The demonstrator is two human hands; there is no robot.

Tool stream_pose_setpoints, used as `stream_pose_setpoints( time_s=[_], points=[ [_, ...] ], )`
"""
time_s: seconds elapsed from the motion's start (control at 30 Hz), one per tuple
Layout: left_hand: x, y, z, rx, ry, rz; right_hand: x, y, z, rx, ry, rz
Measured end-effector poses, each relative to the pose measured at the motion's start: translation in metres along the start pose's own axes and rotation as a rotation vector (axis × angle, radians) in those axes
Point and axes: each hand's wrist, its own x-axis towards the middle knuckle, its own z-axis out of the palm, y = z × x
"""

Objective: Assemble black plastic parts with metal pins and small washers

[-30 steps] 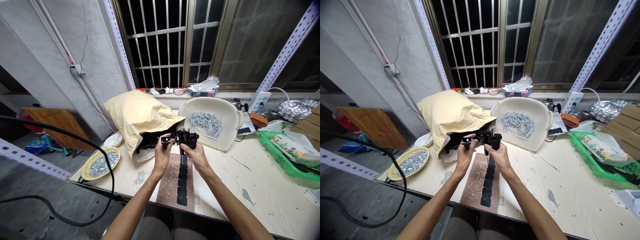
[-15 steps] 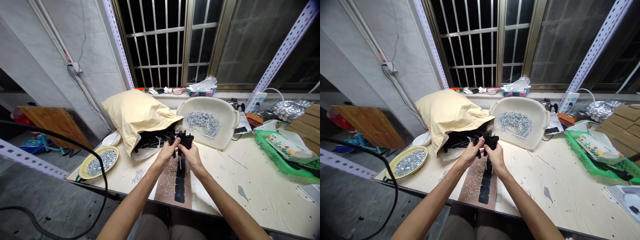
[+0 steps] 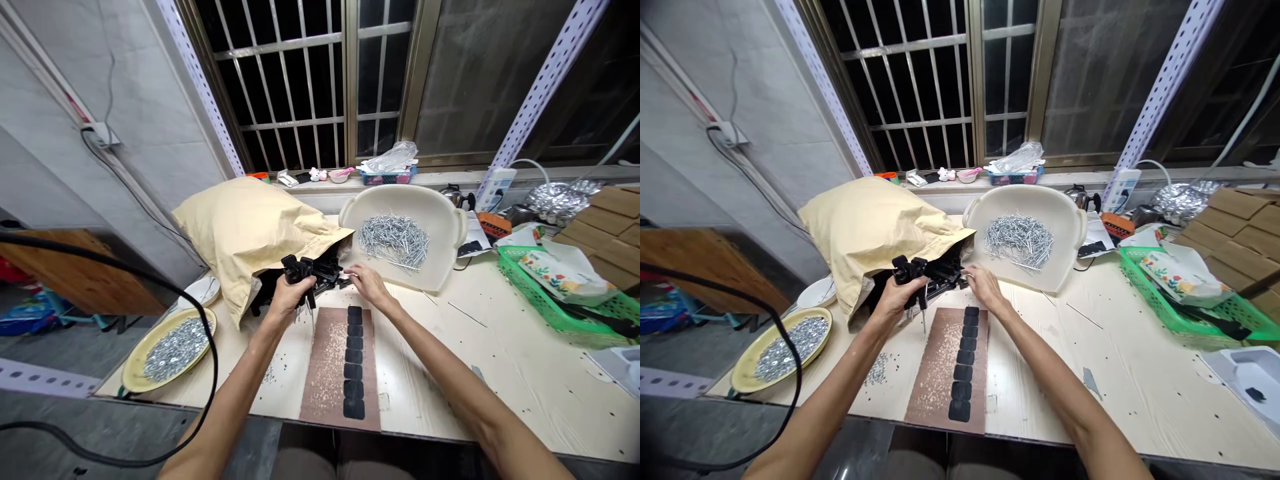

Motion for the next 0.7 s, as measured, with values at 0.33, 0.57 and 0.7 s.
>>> stream_pose_setpoints(
  time_s=[0.33, 0.57, 0.7],
  points=[
    [0.002, -0.014, 0.013, 1.036, -0.614, 0.527, 0.031, 0.049, -0.002, -0.211, -0.125, 0.054],
    [0.018, -0.065, 0.087, 1.259, -0.726, 0.639, 0.085, 0.028, -0.036, -0.232, -0.086, -0.06],
    [0.03, -0.104, 0.117, 0.761, -0.628, 0.432, 0.11, -0.013, -0.011, -0.198, -0.147, -0.189]
  ],
)
